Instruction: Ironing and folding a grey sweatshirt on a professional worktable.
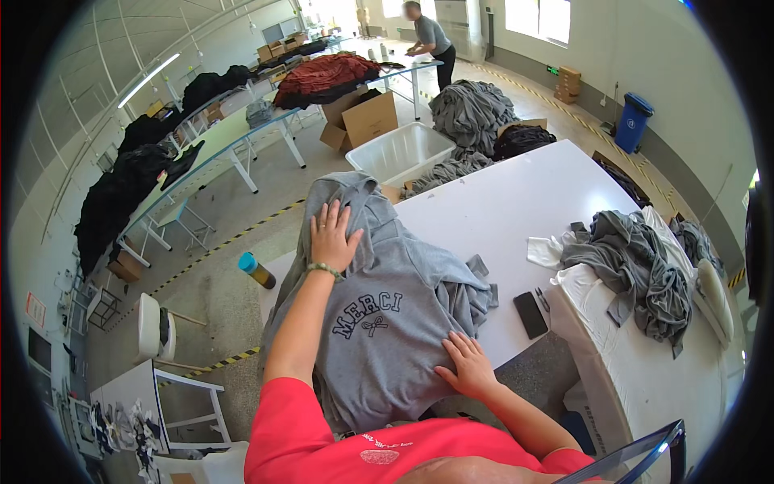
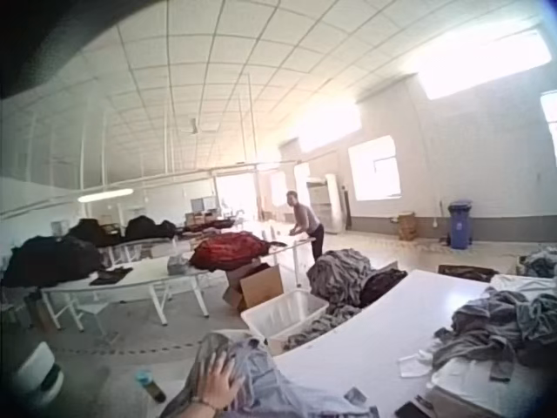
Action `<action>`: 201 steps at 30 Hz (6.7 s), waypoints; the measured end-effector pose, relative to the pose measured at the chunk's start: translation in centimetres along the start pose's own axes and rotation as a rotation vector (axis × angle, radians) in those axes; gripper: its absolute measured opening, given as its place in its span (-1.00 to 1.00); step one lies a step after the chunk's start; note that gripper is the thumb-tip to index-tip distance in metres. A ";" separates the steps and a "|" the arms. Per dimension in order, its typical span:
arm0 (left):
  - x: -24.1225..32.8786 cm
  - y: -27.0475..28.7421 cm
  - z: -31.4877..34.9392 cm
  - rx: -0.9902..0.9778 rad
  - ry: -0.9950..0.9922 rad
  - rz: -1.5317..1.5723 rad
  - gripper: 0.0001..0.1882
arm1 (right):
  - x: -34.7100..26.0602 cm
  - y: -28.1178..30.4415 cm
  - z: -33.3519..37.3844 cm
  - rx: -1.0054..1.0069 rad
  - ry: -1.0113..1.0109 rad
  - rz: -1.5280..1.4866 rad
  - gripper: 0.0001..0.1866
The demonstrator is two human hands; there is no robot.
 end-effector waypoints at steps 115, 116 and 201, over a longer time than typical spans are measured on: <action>36.7 -5.8 28.3 -1.106 0.514 1.519 -0.63 | 31.1 -22.1 52.1 -0.109 -1.287 -0.454 -0.67; 36.2 -6.0 28.3 -1.044 0.541 1.490 -0.64 | 30.8 -21.8 52.4 -0.087 -1.328 -0.534 -0.68; 100.8 -2.4 14.7 -0.904 -0.056 1.667 -0.79 | 47.6 30.0 60.4 0.576 -0.896 -1.218 -0.49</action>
Point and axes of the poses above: each hand's wrist, its own z-axis away from the middle knuckle, its own y-axis out of the back of the hand, x = y × z, the point moved 3 cm from there along -z, towards the middle knuckle
